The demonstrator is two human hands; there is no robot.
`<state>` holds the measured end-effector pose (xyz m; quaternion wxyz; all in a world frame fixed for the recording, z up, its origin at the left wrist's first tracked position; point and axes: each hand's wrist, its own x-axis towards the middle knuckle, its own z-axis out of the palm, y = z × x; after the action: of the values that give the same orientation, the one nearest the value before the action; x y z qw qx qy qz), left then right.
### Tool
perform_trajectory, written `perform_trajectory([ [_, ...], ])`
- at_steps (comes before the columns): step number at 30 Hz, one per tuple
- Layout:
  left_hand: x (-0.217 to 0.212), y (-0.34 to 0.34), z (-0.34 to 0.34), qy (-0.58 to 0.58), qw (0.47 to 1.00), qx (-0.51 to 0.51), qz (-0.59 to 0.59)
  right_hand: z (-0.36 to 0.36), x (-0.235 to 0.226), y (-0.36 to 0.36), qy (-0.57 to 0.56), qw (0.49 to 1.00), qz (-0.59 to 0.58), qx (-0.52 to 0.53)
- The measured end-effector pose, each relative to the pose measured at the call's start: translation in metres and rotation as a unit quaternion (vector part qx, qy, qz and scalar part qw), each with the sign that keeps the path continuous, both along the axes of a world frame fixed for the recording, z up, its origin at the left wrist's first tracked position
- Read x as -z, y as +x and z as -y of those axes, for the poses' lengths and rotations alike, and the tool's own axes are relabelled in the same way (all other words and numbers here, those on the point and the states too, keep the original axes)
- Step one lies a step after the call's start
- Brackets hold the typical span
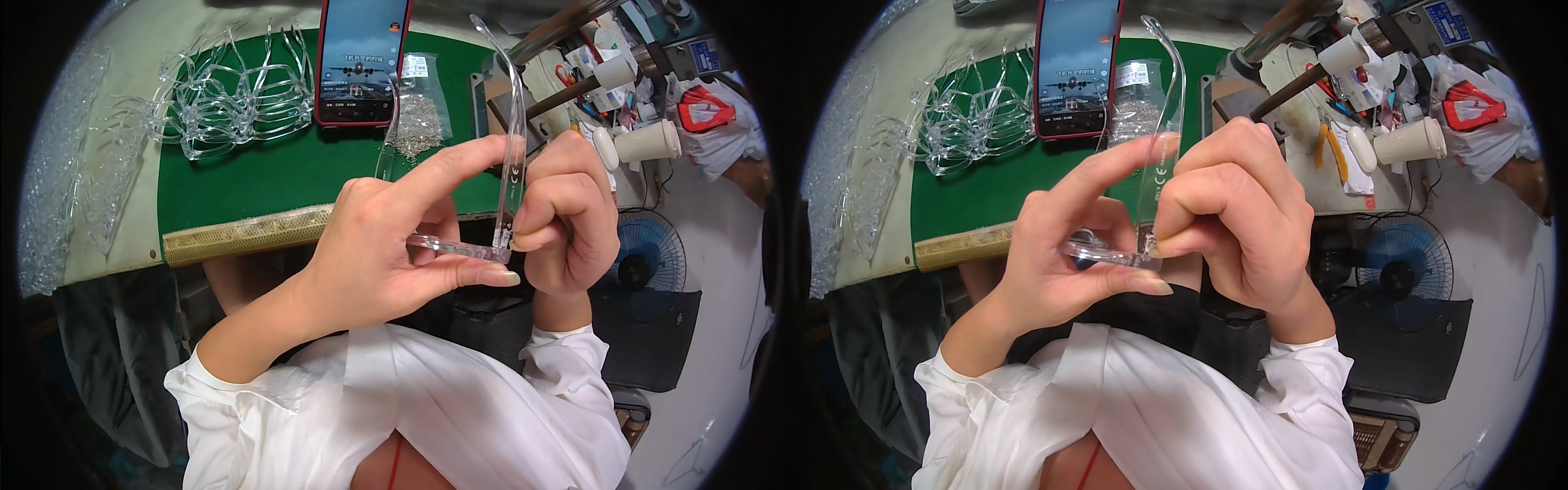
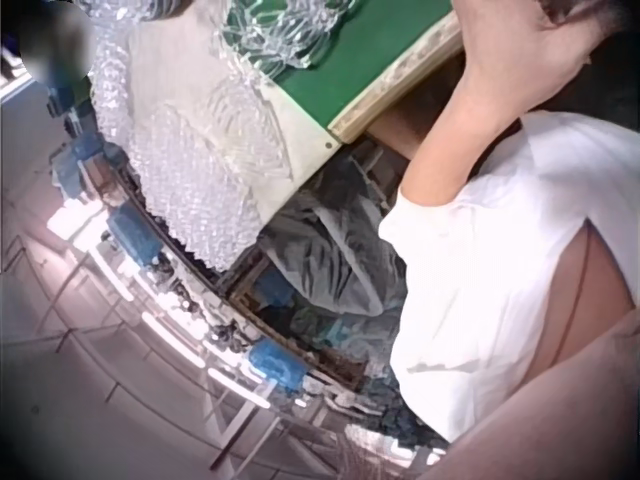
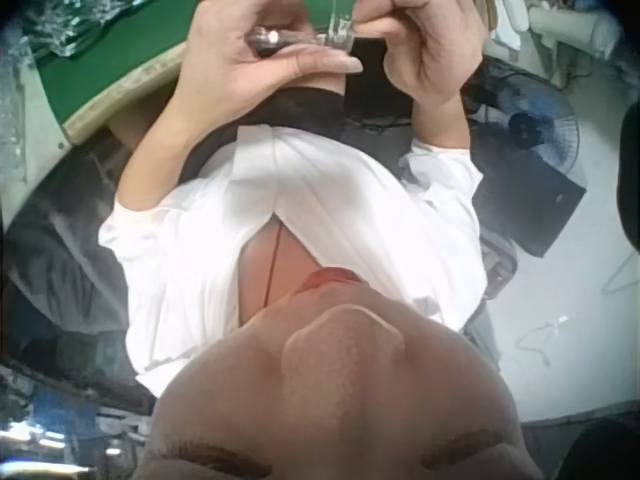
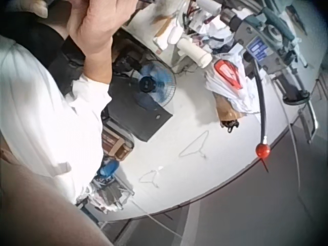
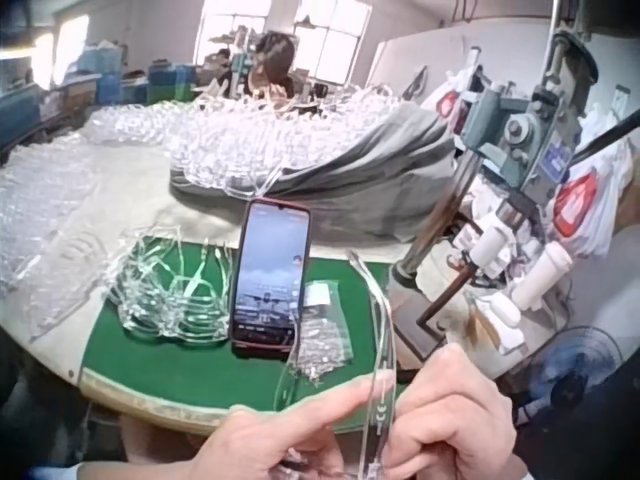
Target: The person repeatedly picks up clear eyeglass frames and small metal screws, inserts the screws into the frame hinges, and uses a tool to tighten them. The person handles the frames one at a time, inspecting and adjusting the hinges before placing them back on the table.
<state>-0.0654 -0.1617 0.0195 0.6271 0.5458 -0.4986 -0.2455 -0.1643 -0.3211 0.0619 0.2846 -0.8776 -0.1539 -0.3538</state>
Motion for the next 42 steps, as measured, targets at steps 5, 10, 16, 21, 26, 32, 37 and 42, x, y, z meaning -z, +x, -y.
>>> perform_trajectory([
  [5,0.002,-0.001,0.002,0.021,1.0,0.002,-0.009,0.008,0.002,0.001,-0.012,1.0,0.019,-0.013],
  [10,0.005,-0.005,0.003,0.017,1.0,-0.017,0.001,0.01,0.002,-0.001,-0.005,1.0,0.007,-0.016],
  [16,0.003,-0.005,0.004,0.014,0.995,-0.06,0.075,0.011,0.008,-0.005,0.046,0.999,-0.005,-0.008],
  [21,0.004,-0.007,0.004,0.011,0.994,-0.063,0.088,0.009,0.009,-0.007,0.088,0.996,-0.024,-0.012],
  [26,0.005,-0.008,0.006,-0.009,0.997,-0.053,0.059,0.007,0.011,-0.007,0.141,0.989,-0.038,-0.027],
  [32,0.002,-0.009,0.007,0.004,0.999,-0.003,-0.034,0.005,0.012,-0.005,0.156,0.987,-0.028,-0.029],
  [37,0.001,-0.008,0.006,0.006,0.999,0.004,-0.051,0.004,0.01,-0.004,0.146,0.988,-0.031,-0.023],
  [42,0.0,-0.007,0.006,0.013,0.998,0.006,-0.056,0.008,0.01,-0.002,0.124,0.991,-0.026,-0.032],
])
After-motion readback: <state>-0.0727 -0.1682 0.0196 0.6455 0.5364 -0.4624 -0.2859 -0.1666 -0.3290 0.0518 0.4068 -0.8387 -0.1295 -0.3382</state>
